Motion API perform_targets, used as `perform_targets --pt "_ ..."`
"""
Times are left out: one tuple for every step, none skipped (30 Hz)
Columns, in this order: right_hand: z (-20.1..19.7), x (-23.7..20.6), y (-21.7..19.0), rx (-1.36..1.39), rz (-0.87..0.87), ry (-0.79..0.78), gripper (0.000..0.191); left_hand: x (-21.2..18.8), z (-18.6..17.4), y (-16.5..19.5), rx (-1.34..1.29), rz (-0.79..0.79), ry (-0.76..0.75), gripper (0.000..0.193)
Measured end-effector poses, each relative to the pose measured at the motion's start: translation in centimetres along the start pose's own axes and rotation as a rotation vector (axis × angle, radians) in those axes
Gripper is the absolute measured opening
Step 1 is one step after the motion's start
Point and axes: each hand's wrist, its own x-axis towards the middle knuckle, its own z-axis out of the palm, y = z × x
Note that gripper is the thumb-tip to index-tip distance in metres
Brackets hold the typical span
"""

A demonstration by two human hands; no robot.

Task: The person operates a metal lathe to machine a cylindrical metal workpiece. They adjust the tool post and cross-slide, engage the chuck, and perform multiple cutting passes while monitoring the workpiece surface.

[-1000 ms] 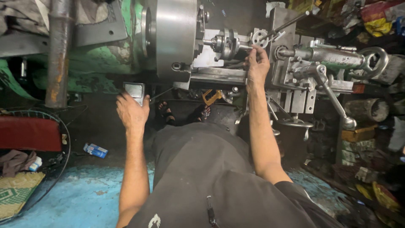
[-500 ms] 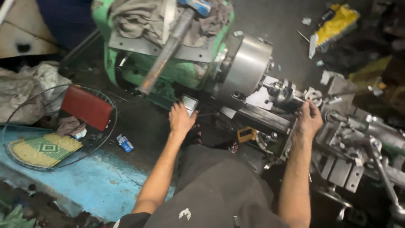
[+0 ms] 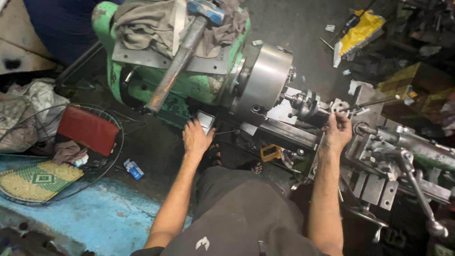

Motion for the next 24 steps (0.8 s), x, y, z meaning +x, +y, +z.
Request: perform_targets --pt "0.1 -0.1 0.1 0.034 -0.021 0.035 0.013 0.0 0.4 -0.2 0.013 0.008 0.002 0.089" --pt "0.2 -0.4 0.2 0.066 -0.043 0.076 0.013 0.1 0.7 -0.3 0.025 0.022 -0.001 0.087" --pt "0.2 -0.8 0.4 0.095 -0.065 0.125 0.013 0.1 1.0 -0.5 0.049 0.034 0.014 0.084" --pt "0.3 -1.5 0.6 0.095 -0.050 0.206 0.012 0.1 1.3 -0.7 0.073 0.052 0.026 0.081" --pt "0.4 -2.2 0.8 0.094 -0.040 0.294 0.011 0.1 1.6 -0.8 0.094 0.078 0.036 0.079" --pt "0.5 -3.0 1.1 0.103 -0.056 0.271 0.010 0.2 1.9 -1.0 0.096 0.076 0.016 0.075" --pt "0.5 -3.9 1.3 0.111 -0.074 0.250 0.009 0.1 2.1 -1.2 0.100 0.076 -0.006 0.071" --pt "0.5 -4.7 1.5 0.079 -0.064 0.244 0.008 0.1 2.3 -1.3 0.110 0.083 -0.011 0.071" --pt "0.4 -5.5 1.7 0.046 -0.053 0.239 0.008 0.1 2.6 -1.4 0.119 0.091 -0.017 0.072" --pt "0.4 -6.0 1.8 0.015 -0.040 0.231 0.008 0.1 2.8 -1.5 0.140 0.110 -0.013 0.073" --pt "0.3 -6.4 1.9 -0.013 -0.024 0.218 0.008 0.1 3.0 -1.6 0.163 0.125 -0.004 0.075" --pt "0.2 -6.5 1.8 -0.043 0.049 0.217 0.013 0.1 3.2 -1.6 0.168 0.151 0.001 0.076" --pt "0.2 -6.3 1.7 -0.068 0.124 0.211 0.019 0.1 3.3 -1.7 0.176 0.173 0.009 0.077" --pt "0.2 -5.9 1.5 -0.093 0.142 0.176 0.026 0.1 3.5 -1.8 0.186 0.190 0.021 0.078" --pt "0.2 -5.4 1.2 -0.116 0.163 0.139 0.032 0.2 3.7 -1.9 0.185 0.191 0.006 0.080" --pt "0.3 -4.7 1.0 -0.094 0.139 0.105 0.036 0.3 3.9 -2.1 0.187 0.191 -0.009 0.083" --pt "0.4 -4.1 0.7 -0.074 0.119 0.075 0.041 0.4 4.1 -2.3 0.189 0.193 -0.029 0.086" --pt "0.6 -3.5 0.5 -0.015 0.096 0.043 0.047 0.5 4.3 -2.6 0.181 0.201 -0.050 0.088" --pt "0.9 -3.0 0.4 0.045 0.070 0.008 0.053 0.7 4.5 -2.8 0.172 0.206 -0.068 0.090" --pt "1.1 -2.7 0.4 -0.020 0.045 -0.009 0.056 0.9 4.8 -3.1 0.162 0.211 -0.080 0.092" --pt "1.4 -2.7 0.4 -0.085 0.023 -0.027 0.058 1.1 4.9 -3.3 0.176 0.215 -0.104 0.093" --pt "1.6 -3.0 0.5 -0.091 0.022 -0.017 0.061 1.3 5.0 -3.4 0.194 0.217 -0.128 0.095" --pt "1.7 -3.5 0.6 -0.096 0.021 -0.008 0.064 1.6 5.2 -3.5 0.212 0.220 -0.149 0.096" --pt "1.7 -4.3 0.7 -0.101 0.022 0.006 0.067 1.9 5.1 -3.7 0.234 0.205 -0.204 0.096"
